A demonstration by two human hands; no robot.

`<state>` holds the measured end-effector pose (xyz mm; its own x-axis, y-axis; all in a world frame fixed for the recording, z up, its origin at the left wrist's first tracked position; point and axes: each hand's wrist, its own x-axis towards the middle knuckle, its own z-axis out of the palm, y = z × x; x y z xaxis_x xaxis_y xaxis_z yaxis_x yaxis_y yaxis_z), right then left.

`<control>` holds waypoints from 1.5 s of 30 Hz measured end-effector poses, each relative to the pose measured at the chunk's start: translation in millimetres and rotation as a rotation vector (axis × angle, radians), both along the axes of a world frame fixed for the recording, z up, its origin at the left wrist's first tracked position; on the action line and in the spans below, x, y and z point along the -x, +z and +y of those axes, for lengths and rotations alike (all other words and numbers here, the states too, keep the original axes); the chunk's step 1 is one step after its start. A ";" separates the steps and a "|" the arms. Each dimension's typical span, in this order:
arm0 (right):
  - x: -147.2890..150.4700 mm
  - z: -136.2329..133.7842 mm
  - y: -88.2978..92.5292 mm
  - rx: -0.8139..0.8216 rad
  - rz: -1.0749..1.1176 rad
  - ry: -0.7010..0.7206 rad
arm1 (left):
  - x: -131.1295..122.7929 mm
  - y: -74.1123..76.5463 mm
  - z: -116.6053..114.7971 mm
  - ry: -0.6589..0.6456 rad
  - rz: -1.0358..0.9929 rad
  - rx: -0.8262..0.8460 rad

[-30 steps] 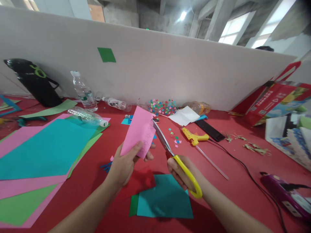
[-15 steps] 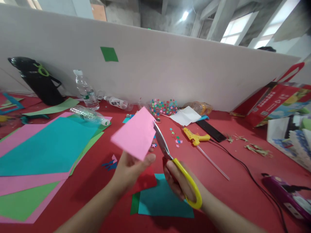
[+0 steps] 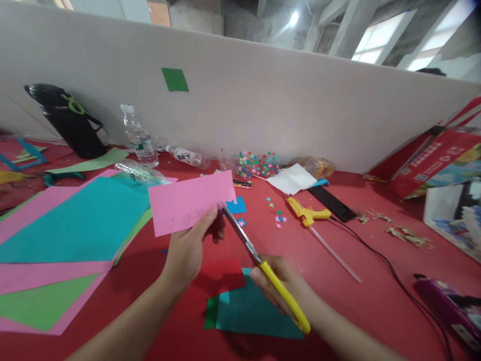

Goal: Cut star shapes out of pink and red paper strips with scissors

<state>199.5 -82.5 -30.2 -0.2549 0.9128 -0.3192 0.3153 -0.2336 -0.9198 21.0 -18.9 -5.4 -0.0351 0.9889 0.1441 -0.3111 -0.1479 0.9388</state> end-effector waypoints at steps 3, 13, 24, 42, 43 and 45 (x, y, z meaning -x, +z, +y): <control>-7.1 3.4 -1.7 0.063 -0.012 0.040 | 1.4 2.1 2.8 -0.004 -0.003 0.013; -17.6 6.7 6.5 0.058 -0.065 0.135 | 12.8 -6.1 15.6 -0.031 0.084 0.008; -14.3 9.9 14.6 0.131 -0.104 0.087 | 15.6 -3.8 16.9 -0.046 0.132 0.000; -11.6 12.2 18.0 0.146 -0.113 0.042 | 15.2 0.1 18.1 -0.136 0.040 0.078; -11.9 12.5 18.1 0.145 -0.114 0.046 | 14.9 -0.1 18.1 -0.142 0.032 0.082; -12.3 12.8 19.1 0.153 -0.115 0.053 | 14.7 -0.8 18.5 -0.142 0.029 0.089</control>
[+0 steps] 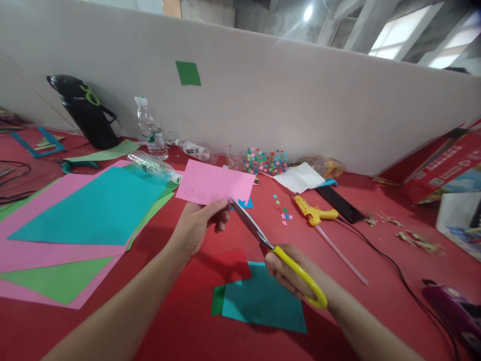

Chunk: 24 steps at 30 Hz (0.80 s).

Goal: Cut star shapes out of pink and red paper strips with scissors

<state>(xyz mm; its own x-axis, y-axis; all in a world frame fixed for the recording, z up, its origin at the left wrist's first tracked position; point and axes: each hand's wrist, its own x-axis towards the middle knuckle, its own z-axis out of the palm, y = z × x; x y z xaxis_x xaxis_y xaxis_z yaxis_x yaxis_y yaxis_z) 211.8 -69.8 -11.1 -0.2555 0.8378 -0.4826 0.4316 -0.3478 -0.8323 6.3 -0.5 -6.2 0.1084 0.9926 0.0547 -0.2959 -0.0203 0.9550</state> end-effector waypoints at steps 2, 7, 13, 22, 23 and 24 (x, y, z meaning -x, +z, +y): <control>0.0 -0.2 0.6 0.008 -0.006 -0.002 | 0.4 -1.0 0.5 0.007 0.007 0.002; -2.6 -0.1 -8.6 -0.022 0.047 0.043 | 2.4 -4.5 2.7 0.024 0.061 -0.009; -6.2 0.4 -20.1 -0.088 0.083 0.089 | 1.7 -4.9 3.7 0.026 0.117 -0.024; 2.7 -0.1 -1.4 0.012 -0.008 0.026 | 0.8 -0.7 1.5 0.044 0.139 -0.012; 3.0 -0.2 -1.2 0.018 -0.025 0.011 | 0.8 -0.7 1.7 0.045 0.137 -0.009; 2.7 -0.3 -1.7 0.019 -0.038 0.001 | 0.8 -0.7 1.7 0.044 0.135 -0.005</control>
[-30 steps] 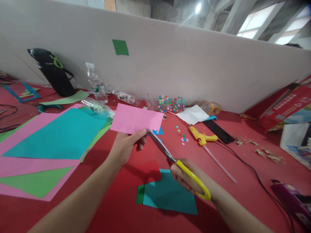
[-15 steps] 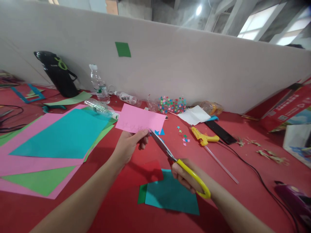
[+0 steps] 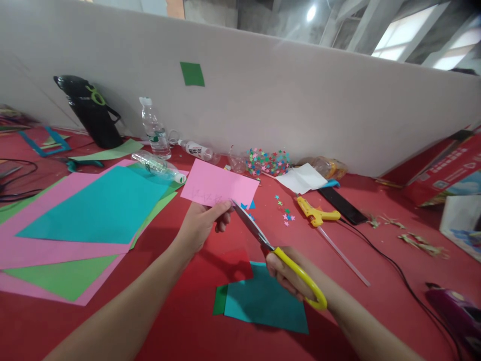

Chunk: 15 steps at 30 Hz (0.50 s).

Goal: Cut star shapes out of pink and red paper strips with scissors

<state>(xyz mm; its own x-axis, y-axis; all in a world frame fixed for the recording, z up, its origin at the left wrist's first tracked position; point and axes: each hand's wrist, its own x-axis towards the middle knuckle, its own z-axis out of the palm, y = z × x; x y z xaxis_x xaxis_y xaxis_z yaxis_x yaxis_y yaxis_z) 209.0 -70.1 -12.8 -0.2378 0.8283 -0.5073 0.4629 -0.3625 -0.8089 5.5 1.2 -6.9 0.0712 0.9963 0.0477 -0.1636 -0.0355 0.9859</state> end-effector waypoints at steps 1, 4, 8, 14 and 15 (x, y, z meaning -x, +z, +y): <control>-0.6 -0.1 -1.2 -0.005 -0.003 0.002 | -0.1 0.0 -0.2 0.001 -0.004 0.002; -3.7 0.1 -6.9 -0.034 0.016 0.042 | -0.3 0.3 -1.4 0.004 -0.018 0.004; -6.8 1.5 -11.4 -0.036 0.022 0.045 | -0.2 -0.3 -1.9 0.003 -0.041 0.011; -5.8 2.8 -7.3 -0.003 0.009 0.046 | -0.5 -3.8 0.2 -0.003 -0.042 -0.003; -5.7 2.5 -6.7 -0.007 0.013 0.046 | -0.5 -4.6 0.2 -0.003 -0.044 -0.006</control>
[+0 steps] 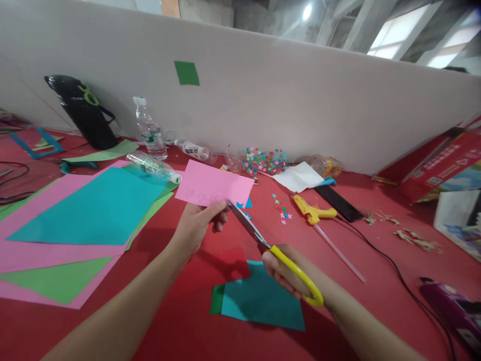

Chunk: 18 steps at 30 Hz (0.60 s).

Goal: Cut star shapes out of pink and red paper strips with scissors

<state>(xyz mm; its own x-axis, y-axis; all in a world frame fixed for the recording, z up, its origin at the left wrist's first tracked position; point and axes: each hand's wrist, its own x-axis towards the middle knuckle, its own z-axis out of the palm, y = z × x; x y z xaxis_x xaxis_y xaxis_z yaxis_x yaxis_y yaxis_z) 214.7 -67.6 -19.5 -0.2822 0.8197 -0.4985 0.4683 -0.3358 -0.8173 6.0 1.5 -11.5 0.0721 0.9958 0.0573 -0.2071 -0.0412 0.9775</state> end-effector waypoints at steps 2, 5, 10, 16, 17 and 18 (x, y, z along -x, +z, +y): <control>-0.3 -0.8 0.0 -0.019 0.019 0.007 | 0.0 -1.6 -0.1 0.000 -0.003 -0.003; -1.5 -1.2 -2.3 -0.031 0.048 0.021 | -0.5 -2.6 -0.4 0.002 0.002 0.007; -1.7 0.1 -4.8 -0.037 0.010 -0.017 | -0.5 1.6 -1.1 -0.012 0.006 -0.018; -1.4 0.4 -3.2 -0.026 0.012 0.008 | 4.6 2.1 1.8 0.060 -0.035 -0.053; -1.9 0.4 -2.9 -0.034 0.027 0.023 | 4.5 2.0 1.7 0.078 -0.035 -0.050; -2.8 0.3 -2.6 -0.044 0.051 0.041 | 3.9 2.3 1.1 0.092 -0.038 -0.049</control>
